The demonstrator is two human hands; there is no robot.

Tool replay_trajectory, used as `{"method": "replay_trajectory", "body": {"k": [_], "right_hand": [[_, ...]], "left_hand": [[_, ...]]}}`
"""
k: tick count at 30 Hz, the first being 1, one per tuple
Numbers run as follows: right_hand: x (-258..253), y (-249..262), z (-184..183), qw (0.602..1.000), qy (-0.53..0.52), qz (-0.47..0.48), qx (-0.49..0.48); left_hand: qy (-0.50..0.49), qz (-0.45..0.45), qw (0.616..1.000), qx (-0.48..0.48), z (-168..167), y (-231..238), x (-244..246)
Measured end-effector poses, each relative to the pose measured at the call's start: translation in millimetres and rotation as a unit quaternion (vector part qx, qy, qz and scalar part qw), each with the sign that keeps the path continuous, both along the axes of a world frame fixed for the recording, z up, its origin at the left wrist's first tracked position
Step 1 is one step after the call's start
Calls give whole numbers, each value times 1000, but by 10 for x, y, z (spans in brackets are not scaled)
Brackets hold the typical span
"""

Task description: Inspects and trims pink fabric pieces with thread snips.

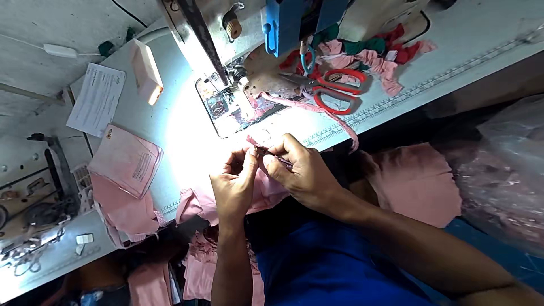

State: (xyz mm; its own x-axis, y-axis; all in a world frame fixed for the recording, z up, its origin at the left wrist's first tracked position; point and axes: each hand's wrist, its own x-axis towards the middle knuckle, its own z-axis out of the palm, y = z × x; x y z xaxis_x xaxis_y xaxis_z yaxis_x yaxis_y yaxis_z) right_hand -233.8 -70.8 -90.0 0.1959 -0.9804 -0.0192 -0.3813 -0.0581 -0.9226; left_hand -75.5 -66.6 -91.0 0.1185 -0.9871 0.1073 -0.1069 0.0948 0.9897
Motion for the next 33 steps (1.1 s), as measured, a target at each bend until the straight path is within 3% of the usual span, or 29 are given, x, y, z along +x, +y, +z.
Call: {"method": "replay_trajectory", "body": {"k": [9, 14, 20, 31, 33], "right_hand": [[22, -36, -27, 999, 9, -11, -48], [12, -119, -38, 994, -104, 17, 38], [14, -45, -58, 1000, 13, -9, -6], [68, -69, -28, 990, 87, -34, -106], [65, -88, -46, 995, 49, -26, -85]], "left_hand": [[-19, -5, 1000, -7, 9, -3, -3], [-24, 5, 1000, 1, -9, -2, 4], [-15, 6, 1000, -8, -19, -17, 13], [-24, 9, 1000, 0, 18, -16, -11], [-46, 13, 999, -1, 14, -9, -9]]}}
